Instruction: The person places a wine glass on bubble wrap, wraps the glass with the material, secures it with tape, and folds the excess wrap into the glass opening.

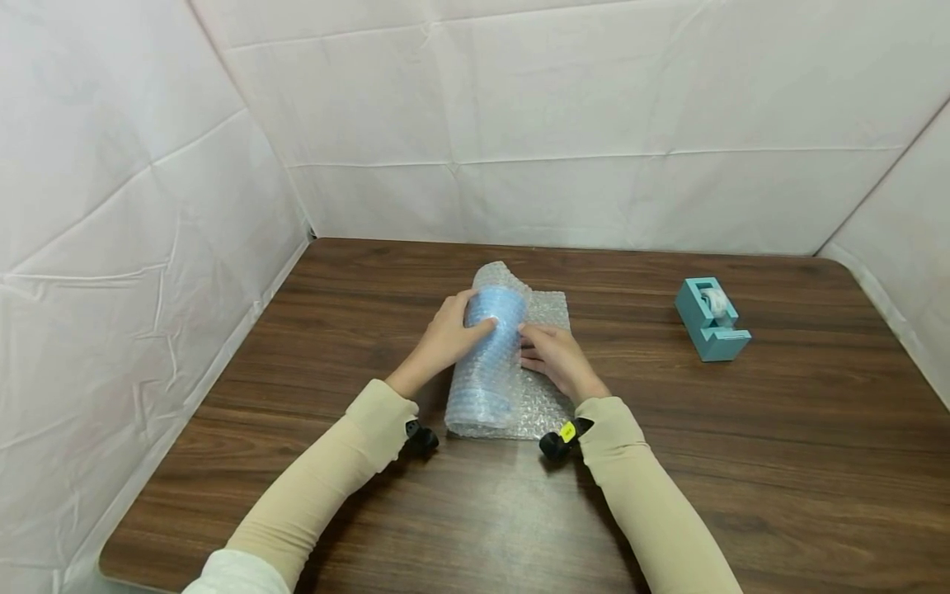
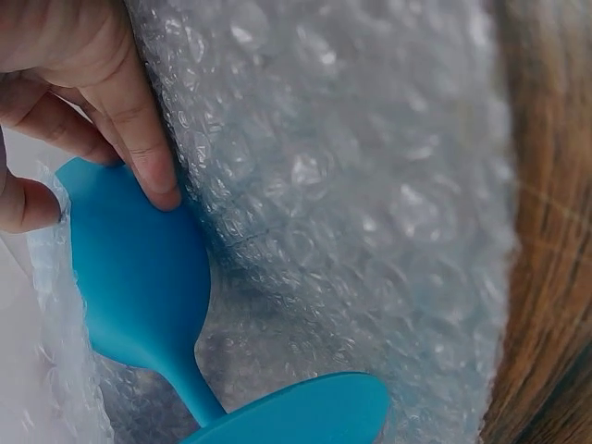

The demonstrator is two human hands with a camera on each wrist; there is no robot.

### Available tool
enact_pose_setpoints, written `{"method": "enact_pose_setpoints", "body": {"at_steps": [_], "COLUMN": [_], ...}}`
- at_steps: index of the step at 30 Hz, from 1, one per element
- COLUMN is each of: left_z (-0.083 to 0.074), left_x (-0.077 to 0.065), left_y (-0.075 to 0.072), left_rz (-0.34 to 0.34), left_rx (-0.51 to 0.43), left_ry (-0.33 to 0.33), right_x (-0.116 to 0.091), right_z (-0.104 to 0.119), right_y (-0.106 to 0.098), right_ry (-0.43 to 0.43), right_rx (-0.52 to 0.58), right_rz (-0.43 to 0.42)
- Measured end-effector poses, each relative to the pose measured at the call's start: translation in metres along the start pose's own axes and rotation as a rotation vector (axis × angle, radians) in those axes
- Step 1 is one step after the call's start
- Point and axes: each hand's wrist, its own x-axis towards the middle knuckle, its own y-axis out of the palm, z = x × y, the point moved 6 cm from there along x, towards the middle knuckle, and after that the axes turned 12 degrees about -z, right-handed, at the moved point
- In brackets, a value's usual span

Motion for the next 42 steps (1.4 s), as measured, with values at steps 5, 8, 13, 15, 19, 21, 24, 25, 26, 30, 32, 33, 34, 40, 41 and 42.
{"method": "enact_pose_setpoints", "body": {"at_steps": [5, 8, 13, 15, 19, 21, 24, 25, 26, 30, 32, 33, 34, 40, 41, 42], "left_z": [-0.003, -0.004, -0.006, -0.007, -0.010, -0.011, -0.012, -0.013, -0.013, -0.015, -0.017, -0.017, -0.018, -0.020, -0.020, -0.021], "left_x": [0.000, 0.000, 0.002, 0.003, 0.003, 0.003, 0.003, 0.003, 0.003, 0.003, 0.002, 0.003, 0.002, 0.002, 0.002, 0.002], "left_y": [0.000, 0.002, 0.003, 0.004, 0.006, 0.006, 0.006, 0.006, 0.006, 0.007, 0.007, 0.007, 0.008, 0.009, 0.009, 0.009], "left_rz": [-0.006, -0.010, -0.025, -0.029, -0.038, -0.045, -0.058, -0.060, -0.062, -0.066, -0.068, -0.069, -0.070, -0.073, -0.072, -0.073], "left_rx": [0.018, 0.034, 0.064, 0.079, 0.111, 0.126, 0.139, 0.141, 0.145, 0.158, 0.164, 0.168, 0.173, 0.190, 0.192, 0.195], "left_ry": [-0.004, 0.001, 0.014, 0.023, 0.038, 0.045, 0.054, 0.057, 0.061, 0.075, 0.082, 0.084, 0.087, 0.100, 0.103, 0.106], "right_x": [0.000, -0.001, -0.002, -0.002, -0.002, -0.003, -0.004, -0.004, -0.004, -0.004, -0.004, -0.004, -0.004, -0.005, -0.005, -0.005], "right_z": [0.000, 0.000, 0.000, 0.000, 0.000, 0.000, 0.000, 0.000, 0.000, 0.000, 0.000, 0.001, 0.001, 0.000, 0.000, -0.001], "right_y": [-0.002, -0.003, -0.006, -0.007, -0.010, -0.011, -0.012, -0.013, -0.013, -0.014, -0.015, -0.015, -0.016, -0.018, -0.018, -0.019], "right_ry": [-0.006, -0.008, -0.020, -0.028, -0.054, -0.066, -0.081, -0.084, -0.087, -0.104, -0.113, -0.117, -0.120, -0.126, -0.126, -0.127], "right_rx": [0.007, 0.009, -0.006, -0.010, 0.012, 0.032, 0.054, 0.062, 0.068, 0.081, 0.081, 0.077, 0.075, 0.075, 0.078, 0.080], "right_rz": [-0.003, -0.008, -0.017, -0.023, -0.031, -0.035, -0.041, -0.044, -0.047, -0.053, -0.059, -0.061, -0.064, -0.086, -0.090, -0.095]}}
